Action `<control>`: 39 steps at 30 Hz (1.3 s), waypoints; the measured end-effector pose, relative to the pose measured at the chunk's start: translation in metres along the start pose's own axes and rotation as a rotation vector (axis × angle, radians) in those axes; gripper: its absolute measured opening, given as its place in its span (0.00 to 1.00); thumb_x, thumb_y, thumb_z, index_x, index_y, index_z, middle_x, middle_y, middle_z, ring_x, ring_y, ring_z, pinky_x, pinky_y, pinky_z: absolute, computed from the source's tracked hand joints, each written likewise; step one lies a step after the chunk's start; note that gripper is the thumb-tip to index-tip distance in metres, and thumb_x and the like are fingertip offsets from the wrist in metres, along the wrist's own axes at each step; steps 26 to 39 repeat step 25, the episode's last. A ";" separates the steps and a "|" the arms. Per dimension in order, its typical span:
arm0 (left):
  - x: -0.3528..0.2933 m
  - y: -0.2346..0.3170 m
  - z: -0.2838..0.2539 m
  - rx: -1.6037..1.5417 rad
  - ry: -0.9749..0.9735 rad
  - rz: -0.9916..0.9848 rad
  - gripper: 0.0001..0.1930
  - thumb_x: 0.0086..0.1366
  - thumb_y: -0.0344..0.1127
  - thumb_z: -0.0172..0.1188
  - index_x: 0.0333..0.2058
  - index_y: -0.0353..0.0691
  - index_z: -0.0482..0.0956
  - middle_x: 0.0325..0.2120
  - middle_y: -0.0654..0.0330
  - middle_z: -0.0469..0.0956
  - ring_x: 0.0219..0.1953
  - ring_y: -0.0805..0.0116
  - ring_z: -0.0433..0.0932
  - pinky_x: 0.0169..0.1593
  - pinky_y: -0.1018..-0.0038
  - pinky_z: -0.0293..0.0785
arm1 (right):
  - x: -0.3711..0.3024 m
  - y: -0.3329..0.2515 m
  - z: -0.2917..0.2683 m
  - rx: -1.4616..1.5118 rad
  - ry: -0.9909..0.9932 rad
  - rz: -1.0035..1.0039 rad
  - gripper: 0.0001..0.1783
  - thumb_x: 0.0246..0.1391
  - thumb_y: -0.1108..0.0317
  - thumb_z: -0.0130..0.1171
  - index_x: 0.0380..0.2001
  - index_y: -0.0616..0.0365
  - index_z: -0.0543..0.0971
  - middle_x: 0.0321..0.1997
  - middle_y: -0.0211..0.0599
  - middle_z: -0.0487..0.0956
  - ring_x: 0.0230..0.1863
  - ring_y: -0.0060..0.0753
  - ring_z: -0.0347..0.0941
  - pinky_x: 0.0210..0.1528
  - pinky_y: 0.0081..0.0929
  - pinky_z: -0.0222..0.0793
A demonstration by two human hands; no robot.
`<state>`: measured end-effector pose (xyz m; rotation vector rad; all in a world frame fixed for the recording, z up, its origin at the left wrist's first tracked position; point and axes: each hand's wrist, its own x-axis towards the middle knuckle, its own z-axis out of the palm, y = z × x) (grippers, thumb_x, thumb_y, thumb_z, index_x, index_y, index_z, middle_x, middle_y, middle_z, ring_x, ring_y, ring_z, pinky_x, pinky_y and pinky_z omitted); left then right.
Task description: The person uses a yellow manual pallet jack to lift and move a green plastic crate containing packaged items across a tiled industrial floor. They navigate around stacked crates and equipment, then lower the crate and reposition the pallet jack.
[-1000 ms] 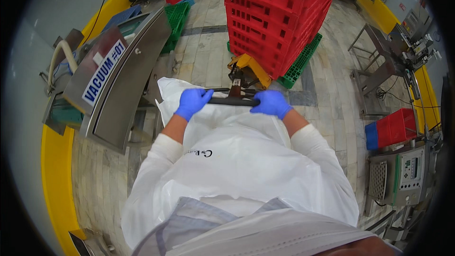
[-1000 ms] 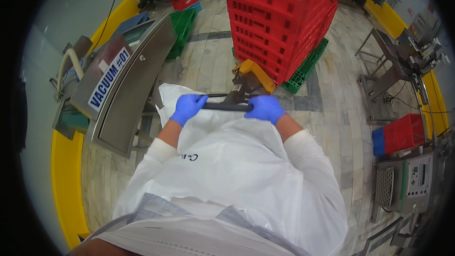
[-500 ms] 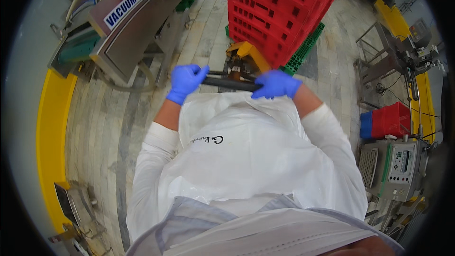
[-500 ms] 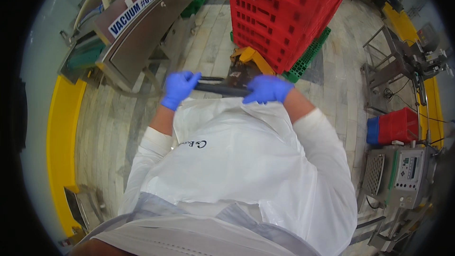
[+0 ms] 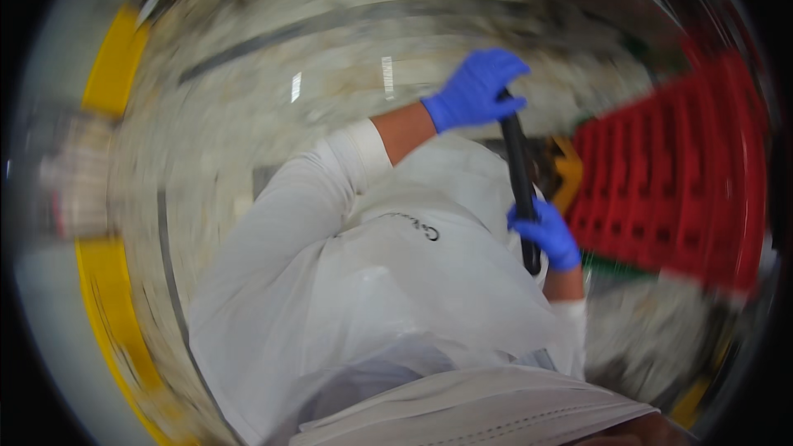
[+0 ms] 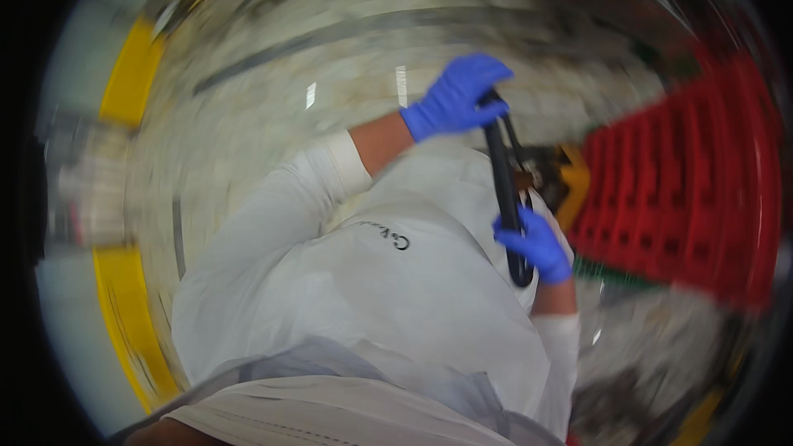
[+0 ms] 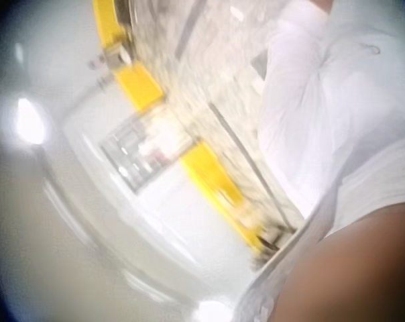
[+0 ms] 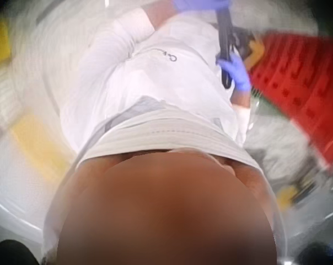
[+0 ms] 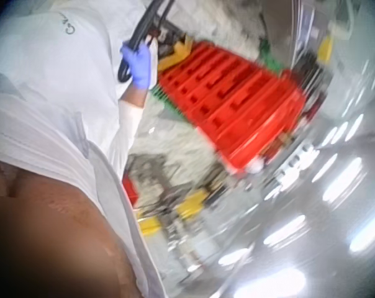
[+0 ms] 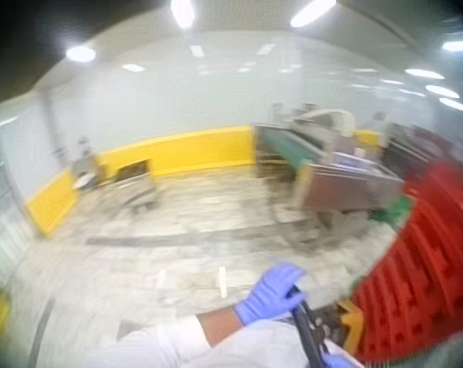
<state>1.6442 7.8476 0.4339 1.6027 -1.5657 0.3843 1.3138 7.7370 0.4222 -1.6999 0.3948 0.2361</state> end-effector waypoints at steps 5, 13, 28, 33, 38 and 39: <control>-0.306 0.026 -0.177 0.002 0.244 -0.815 0.26 0.71 0.44 0.69 0.63 0.40 0.78 0.58 0.51 0.79 0.63 0.55 0.77 0.66 0.59 0.74 | -0.014 0.000 0.132 0.249 0.050 0.092 0.15 0.50 0.70 0.65 0.42 0.60 0.79 0.36 0.31 0.78 0.39 0.30 0.77 0.48 0.29 0.75; -0.701 0.251 -0.460 0.282 0.893 -1.545 0.17 0.75 0.42 0.65 0.53 0.35 0.85 0.45 0.54 0.88 0.49 0.67 0.85 0.56 0.68 0.79 | 0.042 -0.041 0.351 0.881 -0.387 0.018 0.11 0.56 0.65 0.60 0.31 0.49 0.66 0.26 0.25 0.62 0.30 0.29 0.60 0.49 0.38 0.67; -0.929 0.343 -0.646 0.340 1.243 -1.630 0.16 0.74 0.41 0.65 0.52 0.36 0.86 0.44 0.54 0.88 0.48 0.70 0.84 0.56 0.72 0.78 | 0.190 -0.129 0.678 1.036 -0.732 0.048 0.14 0.67 0.53 0.56 0.36 0.52 0.73 0.31 0.31 0.69 0.38 0.34 0.69 0.64 0.50 0.67; -0.929 0.343 -0.646 0.340 1.243 -1.630 0.16 0.74 0.41 0.65 0.52 0.36 0.86 0.44 0.54 0.88 0.48 0.70 0.84 0.56 0.72 0.78 | 0.190 -0.129 0.678 1.036 -0.732 0.048 0.14 0.67 0.53 0.56 0.36 0.52 0.73 0.31 0.31 0.69 0.38 0.34 0.69 0.64 0.50 0.67; -0.929 0.343 -0.646 0.340 1.243 -1.630 0.16 0.74 0.41 0.65 0.52 0.36 0.86 0.44 0.54 0.88 0.48 0.70 0.84 0.56 0.72 0.78 | 0.190 -0.129 0.678 1.036 -0.732 0.048 0.14 0.67 0.53 0.56 0.36 0.52 0.73 0.31 0.31 0.69 0.38 0.34 0.69 0.64 0.50 0.67; -0.929 0.343 -0.646 0.340 1.243 -1.630 0.16 0.74 0.41 0.65 0.52 0.36 0.86 0.44 0.54 0.88 0.48 0.70 0.84 0.56 0.72 0.78 | 0.190 -0.129 0.678 1.036 -0.732 0.048 0.14 0.67 0.53 0.56 0.36 0.52 0.73 0.31 0.31 0.69 0.38 0.34 0.69 0.64 0.50 0.67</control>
